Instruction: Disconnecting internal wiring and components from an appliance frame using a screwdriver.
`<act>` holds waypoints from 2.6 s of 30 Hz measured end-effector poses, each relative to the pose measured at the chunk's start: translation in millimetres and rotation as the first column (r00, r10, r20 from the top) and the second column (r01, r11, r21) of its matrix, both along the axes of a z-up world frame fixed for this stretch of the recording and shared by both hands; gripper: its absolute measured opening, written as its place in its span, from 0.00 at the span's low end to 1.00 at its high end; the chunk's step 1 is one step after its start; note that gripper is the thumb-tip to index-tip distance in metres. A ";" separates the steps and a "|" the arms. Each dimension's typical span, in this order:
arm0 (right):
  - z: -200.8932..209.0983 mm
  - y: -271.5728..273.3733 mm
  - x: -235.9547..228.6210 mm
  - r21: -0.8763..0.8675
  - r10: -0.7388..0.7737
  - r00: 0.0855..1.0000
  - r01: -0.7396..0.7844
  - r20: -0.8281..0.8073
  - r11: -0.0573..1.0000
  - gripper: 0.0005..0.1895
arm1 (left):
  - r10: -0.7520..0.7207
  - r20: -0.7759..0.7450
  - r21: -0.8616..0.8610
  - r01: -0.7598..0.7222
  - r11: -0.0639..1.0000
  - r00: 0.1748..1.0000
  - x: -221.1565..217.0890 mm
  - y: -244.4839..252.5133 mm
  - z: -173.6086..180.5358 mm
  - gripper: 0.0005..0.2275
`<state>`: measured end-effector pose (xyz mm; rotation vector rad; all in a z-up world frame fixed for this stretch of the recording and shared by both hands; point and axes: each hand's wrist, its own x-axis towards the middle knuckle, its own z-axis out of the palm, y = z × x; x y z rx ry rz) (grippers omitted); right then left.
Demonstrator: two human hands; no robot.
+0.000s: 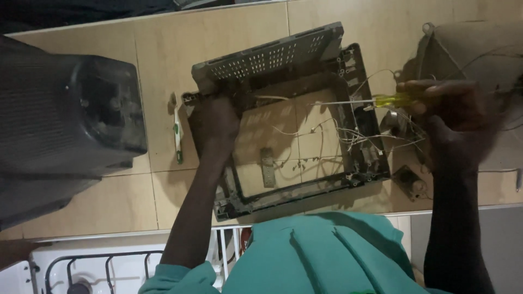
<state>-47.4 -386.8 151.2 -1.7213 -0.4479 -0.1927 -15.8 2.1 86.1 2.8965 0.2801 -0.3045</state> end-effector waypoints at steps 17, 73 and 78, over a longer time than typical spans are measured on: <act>1.0 -1.1 -8.1 0.001 -0.078 0.995 0.078 -0.060 0.997 0.11 | -0.058 0.155 -0.037 0.064 0.997 0.986 14.5 13.7 -84.5 0.14; 52.4 114.6 42.8 -0.689 0.119 0.982 -0.186 -0.145 0.700 0.08 | 0.376 0.136 -0.685 -0.186 0.704 0.917 -118.9 -5.1 -39.2 0.15; 70.7 66.4 19.3 -0.691 -0.044 0.982 -0.096 -0.183 0.717 0.13 | 0.380 0.245 -0.731 -0.087 0.677 0.892 -138.9 -18.7 -41.9 0.14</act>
